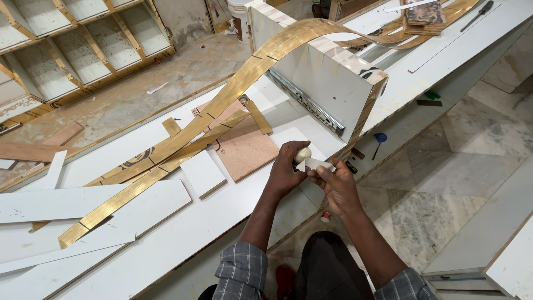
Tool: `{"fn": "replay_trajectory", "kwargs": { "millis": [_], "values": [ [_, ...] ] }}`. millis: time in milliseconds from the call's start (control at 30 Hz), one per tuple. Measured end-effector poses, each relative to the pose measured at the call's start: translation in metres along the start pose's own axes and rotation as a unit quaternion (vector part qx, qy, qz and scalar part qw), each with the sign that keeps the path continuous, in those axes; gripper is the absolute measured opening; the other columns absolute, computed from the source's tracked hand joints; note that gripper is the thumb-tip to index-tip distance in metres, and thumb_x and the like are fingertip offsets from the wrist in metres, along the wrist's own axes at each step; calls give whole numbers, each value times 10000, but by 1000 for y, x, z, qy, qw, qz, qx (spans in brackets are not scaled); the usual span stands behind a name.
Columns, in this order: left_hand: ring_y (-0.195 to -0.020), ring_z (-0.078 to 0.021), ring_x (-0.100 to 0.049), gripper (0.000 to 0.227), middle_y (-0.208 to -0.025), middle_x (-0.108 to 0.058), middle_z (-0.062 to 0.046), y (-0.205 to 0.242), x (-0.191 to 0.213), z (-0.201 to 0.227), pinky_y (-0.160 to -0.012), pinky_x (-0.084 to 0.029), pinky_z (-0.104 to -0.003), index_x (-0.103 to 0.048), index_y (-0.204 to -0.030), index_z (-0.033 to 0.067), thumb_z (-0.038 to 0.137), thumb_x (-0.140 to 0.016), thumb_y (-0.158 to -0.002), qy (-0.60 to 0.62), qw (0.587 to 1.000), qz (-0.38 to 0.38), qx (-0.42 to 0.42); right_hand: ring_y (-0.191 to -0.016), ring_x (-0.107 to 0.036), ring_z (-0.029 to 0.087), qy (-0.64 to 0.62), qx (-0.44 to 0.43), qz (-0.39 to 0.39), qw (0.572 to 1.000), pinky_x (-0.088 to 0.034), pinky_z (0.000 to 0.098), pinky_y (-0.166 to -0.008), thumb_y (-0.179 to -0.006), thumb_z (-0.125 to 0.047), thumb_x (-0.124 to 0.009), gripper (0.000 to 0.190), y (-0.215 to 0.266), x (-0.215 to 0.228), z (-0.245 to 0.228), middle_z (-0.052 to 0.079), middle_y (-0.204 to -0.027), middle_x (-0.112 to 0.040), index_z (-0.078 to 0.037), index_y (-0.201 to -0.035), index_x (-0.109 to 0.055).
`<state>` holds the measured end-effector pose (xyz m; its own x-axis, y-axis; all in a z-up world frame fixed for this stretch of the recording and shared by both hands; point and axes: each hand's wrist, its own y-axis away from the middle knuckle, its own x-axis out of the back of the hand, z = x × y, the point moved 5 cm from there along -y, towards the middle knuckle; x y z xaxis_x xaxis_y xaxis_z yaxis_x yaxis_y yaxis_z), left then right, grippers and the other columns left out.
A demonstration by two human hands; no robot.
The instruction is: The person sits on the floor and repeatedly applies a white adhesive substance from a small roll onto the edge of a white wooden cabinet frame. The person uses both hands to tear off small pieces of the adhesive and press them onto the wood.
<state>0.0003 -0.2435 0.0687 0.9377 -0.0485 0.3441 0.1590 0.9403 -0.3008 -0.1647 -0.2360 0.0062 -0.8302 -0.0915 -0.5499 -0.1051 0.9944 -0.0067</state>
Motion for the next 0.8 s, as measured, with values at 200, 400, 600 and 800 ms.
{"fn": "replay_trajectory", "kwargs": {
  "millis": [200, 400, 600, 800],
  "values": [
    [-1162, -234, -641, 704, -1431, -475, -100, -1, 1, -3, -930, -593, -341, -528, -1439, 160, 198, -784, -784, 39, 998, -28, 34, -873, -720, 192, -2, 11, 54, 998, -604, 366, -822, -912, -118, -764, 314, -14, 1, 2, 96, -963, -697, -95, -1106, -518],
    [-1240, -258, -605, 618, -1418, -525, -136, 1, 4, 1, -1002, -550, -382, -554, -1464, 112, 268, -682, -880, 34, 999, -5, -33, -884, -719, 163, 14, 5, 76, 997, -595, 342, -809, -912, -130, -761, 301, -18, -1, 9, 77, -970, -703, -93, -1102, -530],
    [-912, -164, -666, 362, -1243, -609, -101, 2, 0, -13, -776, -587, -325, -641, -1348, 92, 280, -527, -1061, 124, 991, 7, 57, -840, -715, 163, 29, -4, 90, 996, -589, 326, -771, -916, -182, -774, 272, -19, -4, 18, 76, -930, -714, -96, -1048, -551],
    [-765, -105, -650, 321, -1040, -687, -51, -4, 8, -23, -661, -538, -266, -626, -1274, 47, 246, -476, -1072, 345, 934, 28, 91, -787, -710, 159, 67, -24, 89, 993, -592, 302, -733, -937, -284, -752, 256, -17, -9, 23, 62, -853, -697, -78, -1005, -616]
  ]
}}
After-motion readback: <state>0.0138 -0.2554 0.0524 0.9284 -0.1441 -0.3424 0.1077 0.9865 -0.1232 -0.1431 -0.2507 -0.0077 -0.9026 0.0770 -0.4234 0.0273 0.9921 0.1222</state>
